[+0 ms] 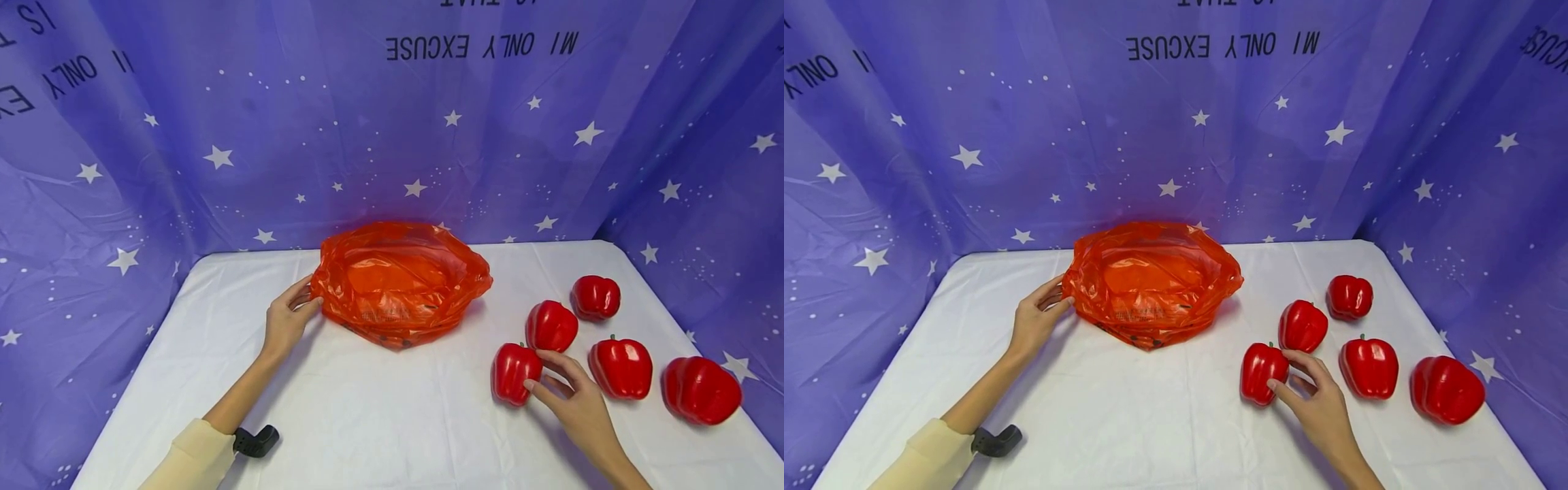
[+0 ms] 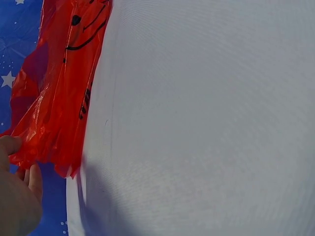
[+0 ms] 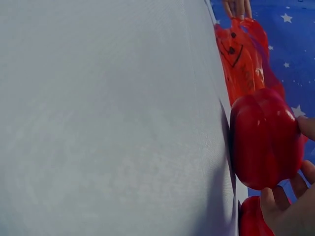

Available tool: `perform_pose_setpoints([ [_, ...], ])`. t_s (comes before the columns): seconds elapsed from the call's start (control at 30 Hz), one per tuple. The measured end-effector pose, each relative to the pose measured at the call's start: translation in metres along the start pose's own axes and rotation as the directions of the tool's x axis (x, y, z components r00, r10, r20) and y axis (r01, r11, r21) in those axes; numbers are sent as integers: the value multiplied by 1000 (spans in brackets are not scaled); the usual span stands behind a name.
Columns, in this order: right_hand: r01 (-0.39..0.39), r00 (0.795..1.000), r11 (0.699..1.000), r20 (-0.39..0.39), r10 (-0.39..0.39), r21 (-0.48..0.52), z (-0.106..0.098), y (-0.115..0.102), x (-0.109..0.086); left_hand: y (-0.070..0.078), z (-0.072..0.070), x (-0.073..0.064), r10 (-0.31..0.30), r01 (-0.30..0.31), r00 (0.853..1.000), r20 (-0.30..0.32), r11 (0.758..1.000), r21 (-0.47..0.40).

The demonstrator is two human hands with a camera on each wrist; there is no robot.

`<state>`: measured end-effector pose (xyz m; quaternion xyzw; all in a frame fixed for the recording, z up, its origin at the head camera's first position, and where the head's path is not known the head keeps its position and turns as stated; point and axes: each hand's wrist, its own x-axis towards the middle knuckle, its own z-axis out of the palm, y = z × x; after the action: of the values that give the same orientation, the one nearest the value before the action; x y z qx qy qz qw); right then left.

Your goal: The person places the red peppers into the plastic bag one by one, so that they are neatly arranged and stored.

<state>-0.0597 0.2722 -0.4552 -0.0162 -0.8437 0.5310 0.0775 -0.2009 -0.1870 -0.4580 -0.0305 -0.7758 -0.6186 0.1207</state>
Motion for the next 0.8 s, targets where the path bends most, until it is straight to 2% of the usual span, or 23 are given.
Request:
perform_pose_setpoints([
  [0.1, -22, 1000, 1000, 4, 22, 6, 1, -1, 2, 0, 0, 0, 4, -5, 1000, 4, 1000, 9],
  [0.27, -96, 993, 995, 66, 96, -7, -1, -3, 4, 0, 1, 1, 5, -5, 1000, 5, 1000, 17],
  [0.4, -200, 971, 977, 149, 188, 68, -3, -5, 5, 1, 1, 0, 1, -1, 1000, 5, 1000, 23],
  [0.53, -270, 947, 959, 202, 250, 80, -3, -4, 5, 1, 1, -1, 1, -2, 1000, 10, 1000, 27],
  [0.63, -253, 950, 965, 208, 235, 67, -3, -3, 6, 1, 0, -1, 3, -3, 1000, 12, 999, 35],
  [0.8, -160, 967, 984, 211, 140, 80, -4, -8, 8, 2, 1, 0, 1, -2, 1000, 13, 999, 40],
])
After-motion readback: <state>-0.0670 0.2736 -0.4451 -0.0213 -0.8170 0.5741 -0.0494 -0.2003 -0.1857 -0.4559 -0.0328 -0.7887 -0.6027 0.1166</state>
